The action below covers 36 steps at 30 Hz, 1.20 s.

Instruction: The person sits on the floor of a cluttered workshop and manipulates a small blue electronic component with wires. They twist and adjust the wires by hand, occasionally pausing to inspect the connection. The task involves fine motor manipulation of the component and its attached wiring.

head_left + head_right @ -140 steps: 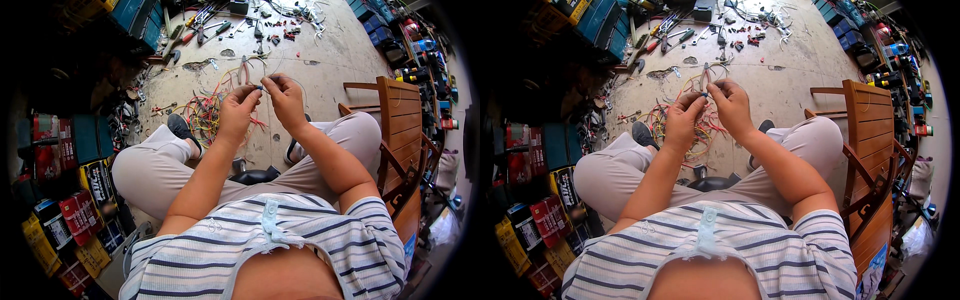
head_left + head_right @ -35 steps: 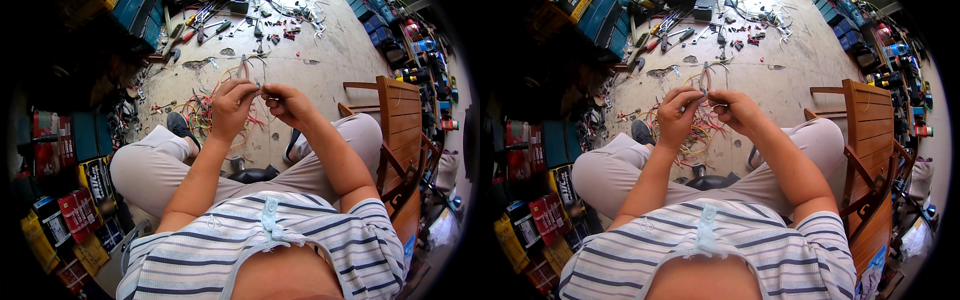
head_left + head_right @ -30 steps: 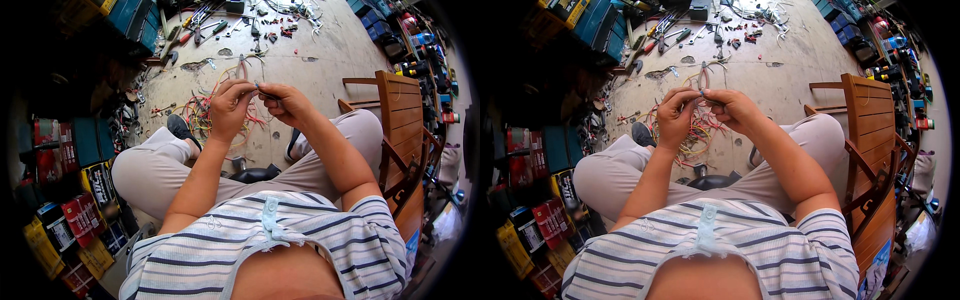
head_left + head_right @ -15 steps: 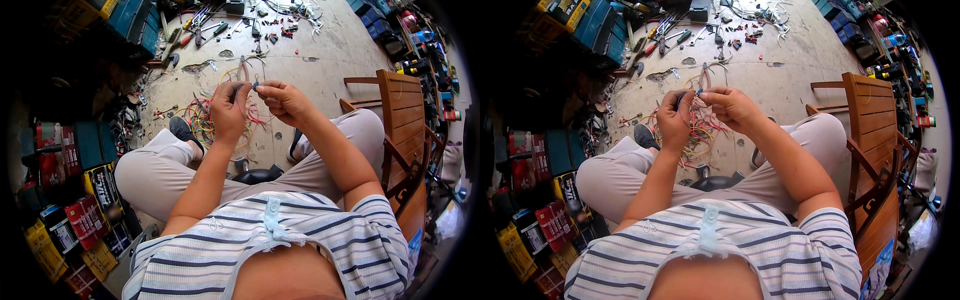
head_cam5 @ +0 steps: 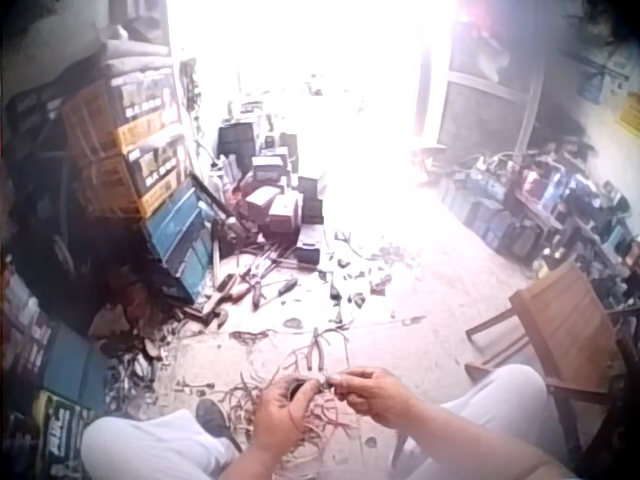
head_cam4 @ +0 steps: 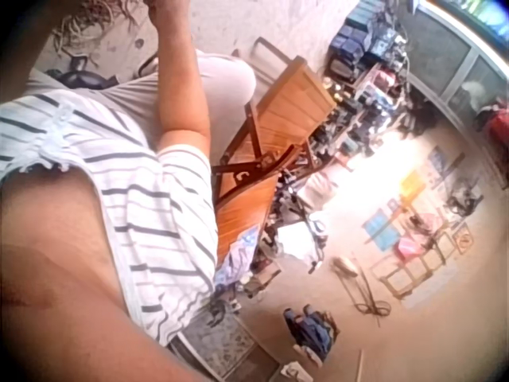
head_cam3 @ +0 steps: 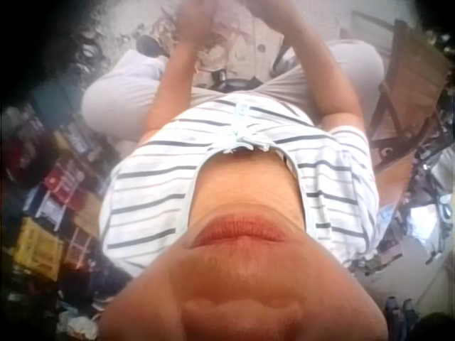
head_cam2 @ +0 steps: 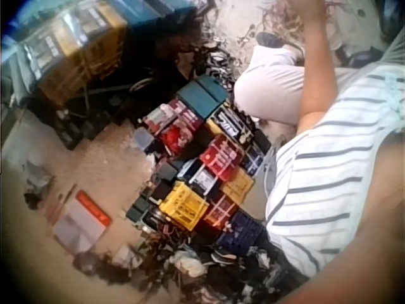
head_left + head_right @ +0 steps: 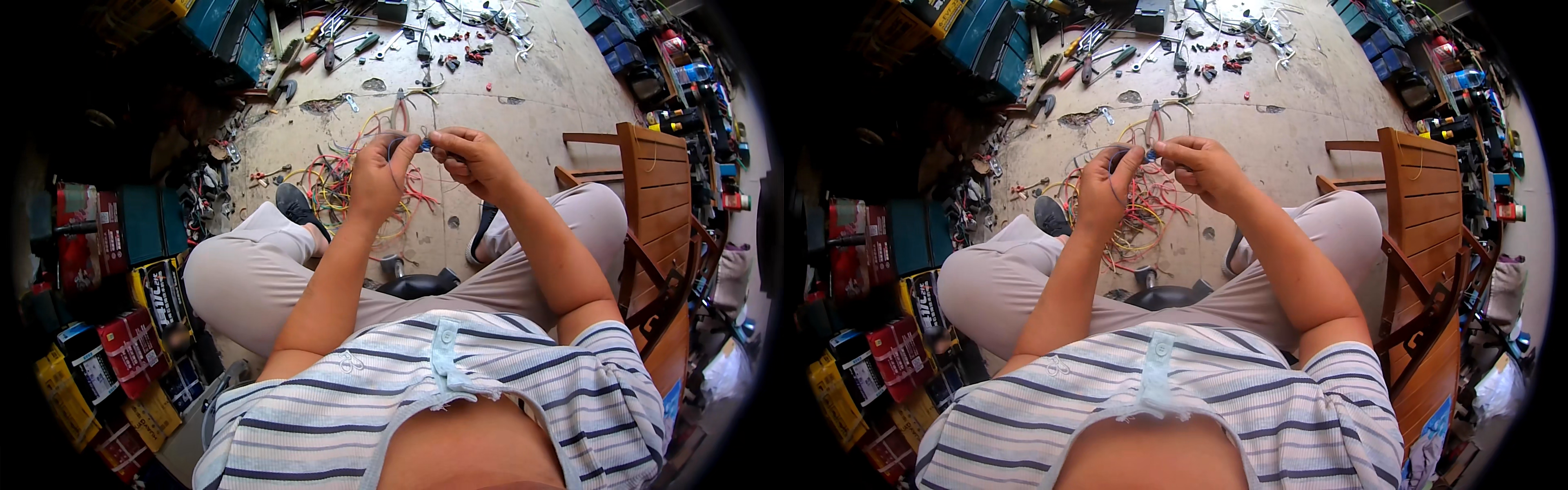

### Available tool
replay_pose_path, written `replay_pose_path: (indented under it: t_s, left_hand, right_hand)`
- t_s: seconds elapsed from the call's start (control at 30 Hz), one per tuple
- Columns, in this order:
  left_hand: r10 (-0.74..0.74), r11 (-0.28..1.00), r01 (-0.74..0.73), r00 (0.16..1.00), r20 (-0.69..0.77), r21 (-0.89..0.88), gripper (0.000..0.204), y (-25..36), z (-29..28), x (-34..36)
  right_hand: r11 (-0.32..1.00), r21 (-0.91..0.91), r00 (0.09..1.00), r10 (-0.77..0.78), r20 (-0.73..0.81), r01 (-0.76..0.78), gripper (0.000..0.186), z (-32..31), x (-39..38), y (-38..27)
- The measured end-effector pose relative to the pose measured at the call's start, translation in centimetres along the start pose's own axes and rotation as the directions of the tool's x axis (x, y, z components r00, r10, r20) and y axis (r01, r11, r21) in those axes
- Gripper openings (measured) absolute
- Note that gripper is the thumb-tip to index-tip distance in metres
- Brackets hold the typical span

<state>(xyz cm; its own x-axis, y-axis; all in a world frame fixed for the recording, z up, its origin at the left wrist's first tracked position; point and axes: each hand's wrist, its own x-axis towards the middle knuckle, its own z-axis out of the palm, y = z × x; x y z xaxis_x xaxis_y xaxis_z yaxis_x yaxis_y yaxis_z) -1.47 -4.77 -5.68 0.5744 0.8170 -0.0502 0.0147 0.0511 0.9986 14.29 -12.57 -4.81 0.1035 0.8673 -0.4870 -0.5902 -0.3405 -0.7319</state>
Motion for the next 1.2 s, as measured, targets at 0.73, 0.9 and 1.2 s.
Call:
replay_pose_path:
  t_s: [0.73, 0.9, 1.2]
  left_hand:
    - [-0.029, 0.998, 0.028, 0.999, 0.022, 0.049, 0.026, -1.0, -0.3, 0.3]
    - [0.017, 0.995, -0.017, 1.0, 0.0, 0.095, 0.024, -1.2, -0.3, 0.3]
    - [-0.392, 0.786, 0.419, 0.906, 0.159, -0.453, 0.017, 0.3, -0.9, 0.2]
  right_hand:
    - [0.925, -0.355, 0.988, -0.104, 0.11, 0.137, 0.018, -0.3, 0.1, 0.3]
    - [0.922, -0.362, 0.983, -0.086, 0.161, 0.14, 0.017, -0.6, 0.3, 0.6]
    - [0.855, -0.382, 0.936, -0.303, 0.181, 0.351, 0.01, 1.0, -0.6, 1.0]
